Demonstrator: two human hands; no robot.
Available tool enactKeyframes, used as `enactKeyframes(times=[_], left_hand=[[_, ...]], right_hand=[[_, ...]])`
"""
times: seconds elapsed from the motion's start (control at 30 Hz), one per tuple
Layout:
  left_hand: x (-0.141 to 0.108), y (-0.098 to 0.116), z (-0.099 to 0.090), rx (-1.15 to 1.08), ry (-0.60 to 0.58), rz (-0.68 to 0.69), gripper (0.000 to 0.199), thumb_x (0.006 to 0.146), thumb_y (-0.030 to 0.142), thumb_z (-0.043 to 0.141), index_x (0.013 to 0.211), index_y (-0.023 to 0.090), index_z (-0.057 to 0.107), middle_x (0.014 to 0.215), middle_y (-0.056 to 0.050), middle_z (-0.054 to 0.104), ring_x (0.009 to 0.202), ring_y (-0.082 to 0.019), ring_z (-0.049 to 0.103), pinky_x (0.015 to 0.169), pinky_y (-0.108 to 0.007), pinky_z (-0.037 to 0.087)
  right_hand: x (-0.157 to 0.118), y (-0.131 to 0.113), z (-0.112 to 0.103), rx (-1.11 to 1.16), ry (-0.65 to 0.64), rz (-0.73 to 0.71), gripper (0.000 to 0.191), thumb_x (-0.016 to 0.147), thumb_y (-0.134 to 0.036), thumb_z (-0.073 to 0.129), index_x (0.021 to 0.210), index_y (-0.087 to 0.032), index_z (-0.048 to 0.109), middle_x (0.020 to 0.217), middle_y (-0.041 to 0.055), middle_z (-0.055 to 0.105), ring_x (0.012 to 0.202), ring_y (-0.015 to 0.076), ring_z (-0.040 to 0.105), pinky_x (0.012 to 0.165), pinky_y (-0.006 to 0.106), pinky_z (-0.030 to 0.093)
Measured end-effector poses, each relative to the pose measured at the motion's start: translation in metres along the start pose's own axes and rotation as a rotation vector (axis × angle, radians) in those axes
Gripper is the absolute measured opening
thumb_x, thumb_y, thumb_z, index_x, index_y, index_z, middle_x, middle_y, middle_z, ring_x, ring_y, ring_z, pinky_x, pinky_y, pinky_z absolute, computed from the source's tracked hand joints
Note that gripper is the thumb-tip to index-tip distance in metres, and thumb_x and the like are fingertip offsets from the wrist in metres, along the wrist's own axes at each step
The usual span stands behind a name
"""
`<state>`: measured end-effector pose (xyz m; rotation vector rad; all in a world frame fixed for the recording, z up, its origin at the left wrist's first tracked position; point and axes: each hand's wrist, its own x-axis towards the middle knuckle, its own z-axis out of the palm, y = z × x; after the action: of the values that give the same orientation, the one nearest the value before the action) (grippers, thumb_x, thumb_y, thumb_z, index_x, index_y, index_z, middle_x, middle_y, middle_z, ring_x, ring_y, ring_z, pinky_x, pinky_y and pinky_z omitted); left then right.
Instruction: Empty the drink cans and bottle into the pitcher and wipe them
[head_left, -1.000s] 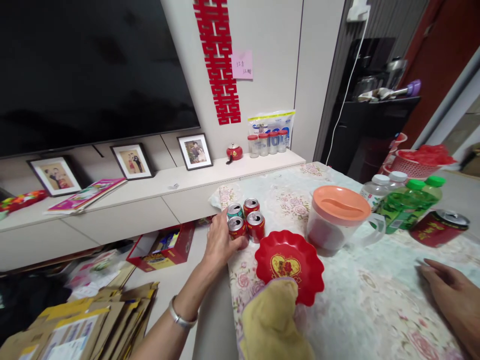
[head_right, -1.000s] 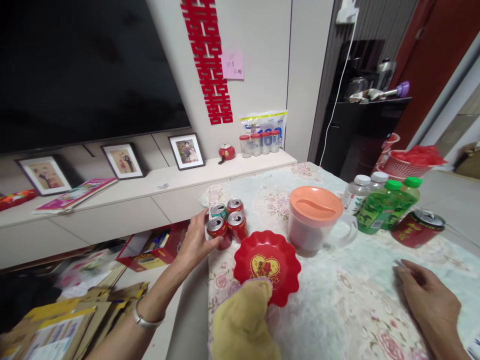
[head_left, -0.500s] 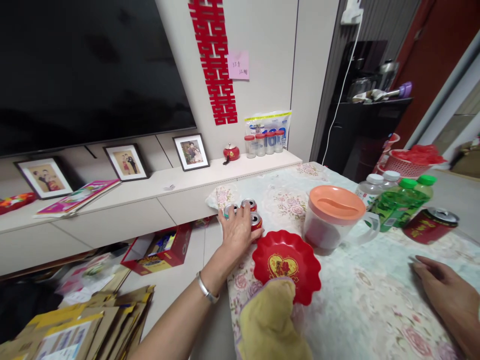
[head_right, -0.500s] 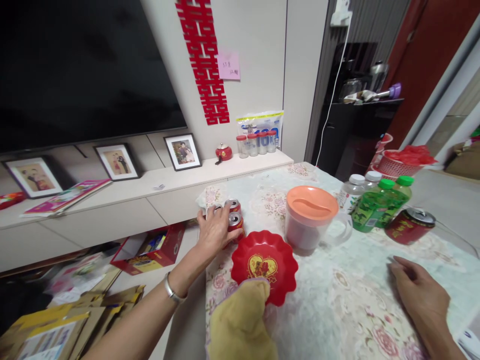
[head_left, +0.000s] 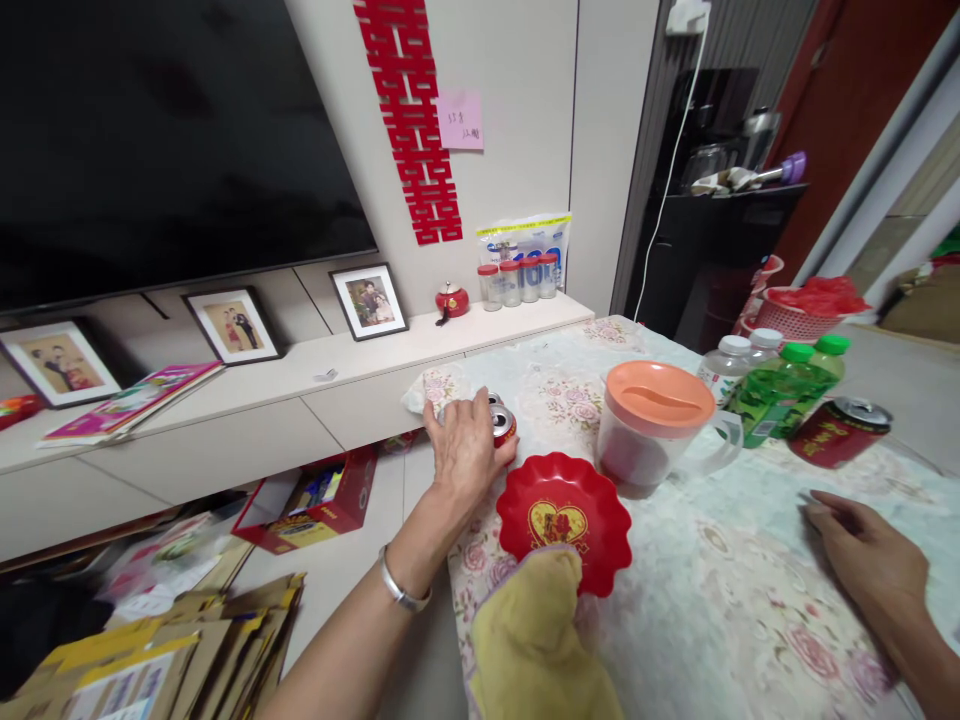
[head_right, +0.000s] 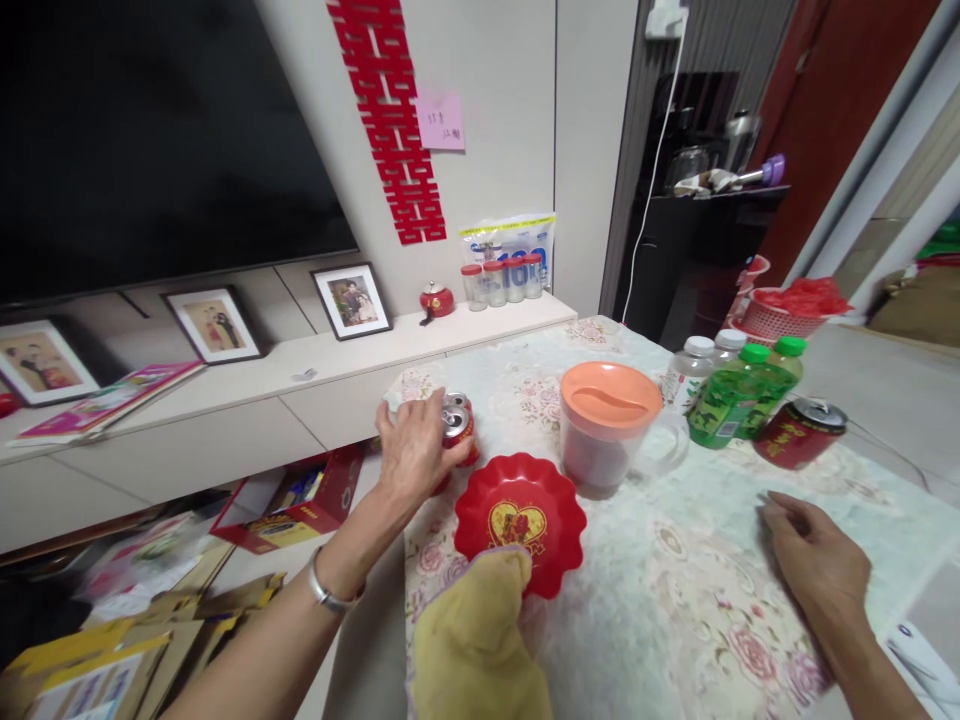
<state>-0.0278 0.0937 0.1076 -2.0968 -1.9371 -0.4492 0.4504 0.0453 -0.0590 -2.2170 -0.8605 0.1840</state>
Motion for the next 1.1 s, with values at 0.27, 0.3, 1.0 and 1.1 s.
enactKeyframes(times=[0.27,0.3,1.0,1.1], left_hand=[[-0.022,0.023,-0.015,-0.175,-0.078,0.071,0.058,0.083,0.044,0.071,0.13,0.016,0.052,0.123,-0.014,0.068,0.118,-0.034,0.06,0.114,-0.057,0.031],[-0.027,0.027,-0.009,-0.183,-0.099,0.087,0.054,0.083,0.044,0.071,0.126,0.017,0.053,0.12,-0.013,0.068,0.117,-0.033,0.06,0.114,-0.057,0.031],[-0.066,0.059,0.075,-0.977,-0.043,-0.183,0.044,0.076,0.025,0.068,0.117,0.019,0.051,0.111,-0.008,0.062,0.109,-0.025,0.063,0.097,-0.041,0.052],[-0.07,0.064,0.088,-1.054,0.036,-0.215,0.051,0.073,0.026,0.069,0.12,0.019,0.05,0.113,-0.008,0.061,0.11,-0.025,0.063,0.101,-0.043,0.051]], right_hand=[[-0.001,0.003,0.0,-0.004,-0.008,-0.04,0.051,0.071,-0.056,0.054,0.104,-0.023,0.074,0.098,0.0133,0.076,0.098,0.0348,0.069,0.094,0.044,0.049],[-0.001,0.004,0.0,-0.002,-0.008,-0.044,0.052,0.071,-0.056,0.055,0.105,-0.022,0.074,0.098,0.0135,0.076,0.098,0.0348,0.069,0.094,0.044,0.049],[-0.007,-0.001,-0.006,0.124,-0.014,-0.053,0.044,0.071,-0.047,0.066,0.105,-0.019,0.075,0.093,0.0134,0.076,0.092,0.0351,0.069,0.086,0.046,0.049],[-0.011,-0.001,-0.007,0.162,-0.015,-0.072,0.043,0.072,-0.048,0.068,0.104,-0.021,0.076,0.093,0.0131,0.077,0.085,0.0328,0.069,0.081,0.045,0.051]])
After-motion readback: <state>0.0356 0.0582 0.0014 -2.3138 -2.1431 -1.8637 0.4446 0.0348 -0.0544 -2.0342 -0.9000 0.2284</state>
